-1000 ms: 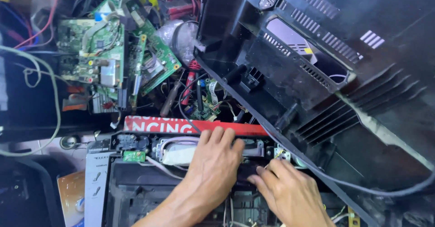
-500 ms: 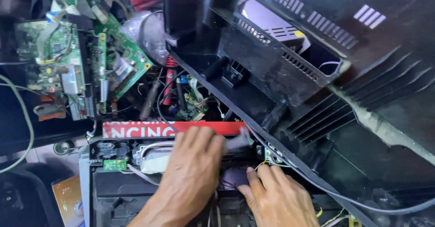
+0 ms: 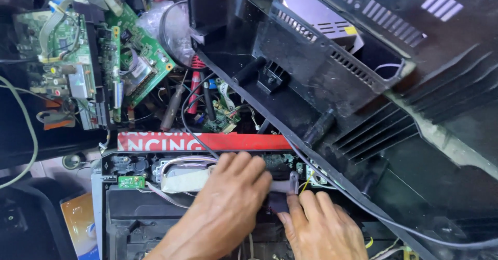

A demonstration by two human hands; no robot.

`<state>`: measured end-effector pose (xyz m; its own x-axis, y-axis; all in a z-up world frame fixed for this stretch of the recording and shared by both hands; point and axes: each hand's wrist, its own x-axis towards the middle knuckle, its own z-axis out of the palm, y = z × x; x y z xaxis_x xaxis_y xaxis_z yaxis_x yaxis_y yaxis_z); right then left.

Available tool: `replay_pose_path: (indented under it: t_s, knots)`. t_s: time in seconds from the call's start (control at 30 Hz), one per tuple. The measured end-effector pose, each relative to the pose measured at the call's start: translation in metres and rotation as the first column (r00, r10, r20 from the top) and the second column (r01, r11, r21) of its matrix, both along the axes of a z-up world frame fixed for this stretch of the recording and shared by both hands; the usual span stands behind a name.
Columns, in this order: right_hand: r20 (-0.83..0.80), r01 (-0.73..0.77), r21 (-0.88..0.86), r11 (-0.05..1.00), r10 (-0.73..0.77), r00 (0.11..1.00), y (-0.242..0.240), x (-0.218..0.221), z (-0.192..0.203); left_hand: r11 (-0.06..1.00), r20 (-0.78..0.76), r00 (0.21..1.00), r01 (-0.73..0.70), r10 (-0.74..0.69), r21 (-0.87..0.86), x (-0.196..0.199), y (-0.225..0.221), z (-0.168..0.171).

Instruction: Connecting internal ribbon cables and wire connectors to a circuit board inside a disassembled television.

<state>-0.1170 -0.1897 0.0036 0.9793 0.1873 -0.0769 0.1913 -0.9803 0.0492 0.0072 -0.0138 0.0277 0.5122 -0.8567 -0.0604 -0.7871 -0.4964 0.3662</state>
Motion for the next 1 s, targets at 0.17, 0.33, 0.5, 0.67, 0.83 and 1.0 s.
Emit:
replay_pose_path:
  t_s: [0.17,0.33,0.5,0.67,0.83,1.0]
  knots:
    - [0.061,-0.014,0.002,1.0,0.014,0.998,-0.001,-0.001,-0.005,1.0,0.108,0.994,-0.021,0.024,-0.021,-0.006,-0.002,-0.002]
    - [0.033,0.028,0.003,1.0,-0.029,0.999,-0.001,-0.005,-0.011,1.0,0.109,0.994,-0.029,0.029,0.002,-0.008,-0.001,-0.006]
    - [-0.081,0.077,-0.012,0.997,-0.077,0.994,-0.001,-0.004,-0.008,0.999,0.06,0.997,-0.04,0.04,-0.003,-0.011,0.001,-0.011]
    - [-0.107,0.103,-0.006,0.995,-0.103,0.989,-0.001,-0.003,-0.004,0.999,0.073,0.997,-0.035,0.036,-0.024,-0.012,0.003,-0.009]
    - [-0.052,0.041,0.013,0.999,-0.04,0.998,-0.003,-0.006,-0.001,0.996,0.149,0.985,-0.082,0.086,-0.033,-0.003,0.006,0.003]
    - [-0.14,0.131,0.052,0.99,-0.122,0.983,0.002,0.001,0.015,0.967,0.068,0.981,-0.164,0.18,-0.197,0.006,0.01,0.003]
